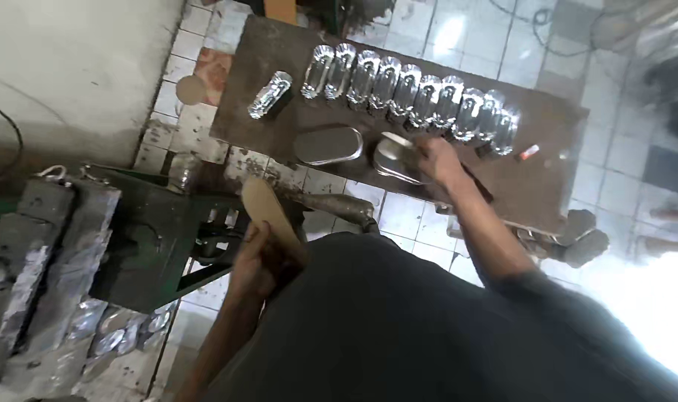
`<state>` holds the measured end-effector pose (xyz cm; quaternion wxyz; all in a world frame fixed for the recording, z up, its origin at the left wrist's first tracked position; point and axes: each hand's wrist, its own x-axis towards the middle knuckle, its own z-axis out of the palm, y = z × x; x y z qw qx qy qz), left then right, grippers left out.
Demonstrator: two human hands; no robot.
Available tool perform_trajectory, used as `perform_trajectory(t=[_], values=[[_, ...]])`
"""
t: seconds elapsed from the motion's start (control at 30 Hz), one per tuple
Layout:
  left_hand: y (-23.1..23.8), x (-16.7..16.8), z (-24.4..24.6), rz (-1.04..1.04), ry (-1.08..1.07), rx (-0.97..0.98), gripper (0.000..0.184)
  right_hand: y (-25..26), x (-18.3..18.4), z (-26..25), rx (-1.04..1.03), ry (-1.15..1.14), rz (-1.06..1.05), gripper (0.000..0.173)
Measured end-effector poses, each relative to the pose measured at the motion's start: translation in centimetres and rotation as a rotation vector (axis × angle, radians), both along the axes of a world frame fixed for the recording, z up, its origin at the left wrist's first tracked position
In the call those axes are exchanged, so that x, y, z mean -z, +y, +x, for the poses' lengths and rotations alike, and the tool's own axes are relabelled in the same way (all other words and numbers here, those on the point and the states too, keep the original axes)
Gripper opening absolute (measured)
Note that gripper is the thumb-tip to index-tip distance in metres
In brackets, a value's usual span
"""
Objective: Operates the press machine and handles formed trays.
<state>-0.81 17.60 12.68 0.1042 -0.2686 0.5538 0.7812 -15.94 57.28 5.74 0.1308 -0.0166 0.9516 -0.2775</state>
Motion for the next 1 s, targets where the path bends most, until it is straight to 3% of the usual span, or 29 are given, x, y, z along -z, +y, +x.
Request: perform_trajectory(t=[0.1,0.2,0.3,0.37,0.43,0.53,0.67,0.7,0.8,0.9,0.97,1.0], values=[[-3.2,2.2,0.2,0.080,-0.099,-0.095,0.030,-4.3,0.0,2.9,0.187,0.269,0.272,0.038],[-9.3,3.7,-1.3,0.074,0.005,-0.001,0.031,-7.7,-0.6,3.4,0.326,0.067,0.300,0.049],[-14.4,3.5,-4.2,0.020,0.120,0.087,0.035,-15.9,-3.4,4.3,0.303,0.182,0.029,0.033],[-16.9,4.0,-6.0,0.071,0.291,0.123,0.037,-24.6,-4.3,6.0,0.241,0.250,-0.403,0.026],[-17.9,3.7,-7.6,0.095,0.377,0.115,0.038,-33.2,-5.7,7.0,0.206,0.169,-0.755,0.023],[-18.8,2.0,-8.1,0.129,0.334,0.129,0.040,-40.6,-7.9,7.4,0.178,0.015,-0.973,0.021],[-20.4,0.6,-7.6,0.135,0.460,0.120,0.038,-41.2,-10.9,6.9,0.007,-0.197,-0.961,0.025],[-20.4,0.4,-7.5,0.161,0.508,0.151,0.038,-41.0,-11.4,7.0,-0.046,-0.138,-0.955,0.033],[-19.7,0.2,-7.3,0.270,0.580,0.263,0.040,-39.8,-12.0,7.4,-0.200,0.167,-0.987,0.029],[-14.3,0.6,-7.7,0.221,0.847,0.486,0.065,-37.5,-12.6,7.4,-0.426,0.177,-1.010,0.018],[-8.3,-0.9,-6.3,0.212,0.708,0.453,0.054,-34.2,-10.3,6.9,-0.467,0.189,-0.925,0.017],[-7.0,0.8,-6.7,0.210,0.648,0.519,0.040,-31.6,-8.5,6.7,-0.439,0.213,-0.888,0.018]])
